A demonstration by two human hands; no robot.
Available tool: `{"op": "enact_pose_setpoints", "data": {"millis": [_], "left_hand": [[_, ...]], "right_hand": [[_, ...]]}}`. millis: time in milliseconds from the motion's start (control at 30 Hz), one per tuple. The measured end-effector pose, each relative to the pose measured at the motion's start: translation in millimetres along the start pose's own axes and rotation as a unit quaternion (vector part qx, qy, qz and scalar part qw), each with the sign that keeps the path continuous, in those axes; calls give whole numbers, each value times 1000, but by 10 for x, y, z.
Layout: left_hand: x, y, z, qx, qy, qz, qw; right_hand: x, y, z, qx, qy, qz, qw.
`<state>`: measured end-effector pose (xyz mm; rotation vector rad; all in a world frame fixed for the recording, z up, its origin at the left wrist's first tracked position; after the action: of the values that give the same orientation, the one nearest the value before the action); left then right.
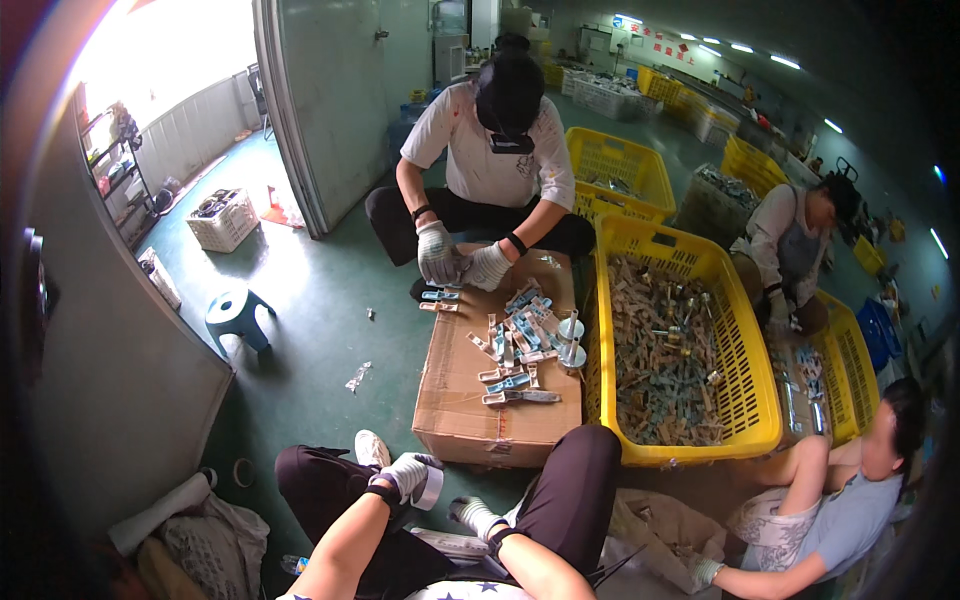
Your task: Sort small metal components into organized piles on a cardboard box.
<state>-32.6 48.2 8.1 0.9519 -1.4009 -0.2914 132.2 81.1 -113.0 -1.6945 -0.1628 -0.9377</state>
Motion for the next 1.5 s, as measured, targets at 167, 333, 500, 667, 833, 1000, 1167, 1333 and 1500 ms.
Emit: {"op": "enact_pose_setpoints", "data": {"millis": [167,333,500,667,833,1000,1167,1333,1500], "left_hand": [[301,0,41,-5,16,-62,998],[468,-86,74,119,21,-67,990],[658,-50,-11,243,30,-85,966],[426,-211,66,197,20,-89,976],[415,-205,41,173,23,-73,982],[401,-205,32,209,5,-79,975],[325,-236,67,243,-15,-75,967],[236,-310,137,248,-86,-49,964],[283,-312,103,277,-80,-48,956]], "right_hand": [[-75,164,35,-87,-38,35,995],[51,30,10,85,-22,44,995],[66,62,48,32,-12,12,999],[121,2,36,61,-40,30,997],[228,-100,61,-21,-34,19,999],[225,-83,76,1,-14,19,1000],[164,-46,73,-9,-36,23,999],[217,-49,69,-25,19,-5,1000],[271,-134,46,1,15,-7,1000]]}}
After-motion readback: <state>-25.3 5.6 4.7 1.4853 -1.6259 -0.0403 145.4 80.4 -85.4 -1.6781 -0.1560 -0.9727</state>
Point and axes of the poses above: each hand's wrist, its own x-axis away from the middle knuckle, its own z-axis out of the back of the hand, y = z × x, the point moved 5 cm from there along -x, towards the middle knuckle, and after that the axes turned 8 degrees about x, right-handed, at the moved point
